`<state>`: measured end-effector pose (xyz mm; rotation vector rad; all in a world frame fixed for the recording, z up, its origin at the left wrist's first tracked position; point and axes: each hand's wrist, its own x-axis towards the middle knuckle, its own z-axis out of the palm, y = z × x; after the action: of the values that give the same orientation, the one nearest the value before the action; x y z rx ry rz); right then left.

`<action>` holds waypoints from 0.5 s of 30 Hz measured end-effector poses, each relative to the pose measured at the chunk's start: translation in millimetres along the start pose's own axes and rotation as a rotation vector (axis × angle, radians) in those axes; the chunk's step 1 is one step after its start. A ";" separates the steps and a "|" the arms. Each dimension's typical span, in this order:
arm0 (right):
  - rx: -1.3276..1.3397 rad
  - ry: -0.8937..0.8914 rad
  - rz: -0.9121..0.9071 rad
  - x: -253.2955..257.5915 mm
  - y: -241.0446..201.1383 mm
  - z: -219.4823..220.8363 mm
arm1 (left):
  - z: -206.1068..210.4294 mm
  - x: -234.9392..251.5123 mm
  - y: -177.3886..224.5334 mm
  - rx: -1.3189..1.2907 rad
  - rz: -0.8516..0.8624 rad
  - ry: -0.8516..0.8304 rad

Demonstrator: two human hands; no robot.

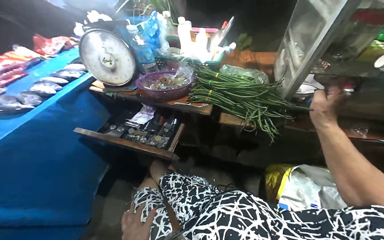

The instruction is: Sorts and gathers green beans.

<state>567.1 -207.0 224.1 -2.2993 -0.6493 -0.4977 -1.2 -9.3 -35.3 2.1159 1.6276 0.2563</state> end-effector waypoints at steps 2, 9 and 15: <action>0.345 0.140 -0.288 -3.0 48.8 25.7 | -0.7 -0.5 -0.2 -0.010 -0.002 -0.005; 0.396 0.223 -0.907 -57.9 -20.0 40.6 | -0.1 -9.3 -12.6 -0.039 -0.055 0.012; 0.657 -0.162 -0.969 -100.1 -64.8 91.3 | 6.0 -14.8 -34.3 -0.075 -0.031 0.066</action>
<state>465.0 -132.5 143.1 -1.3062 -1.7215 -0.4223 -32.6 -18.0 -54.5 2.0442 1.6607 0.3751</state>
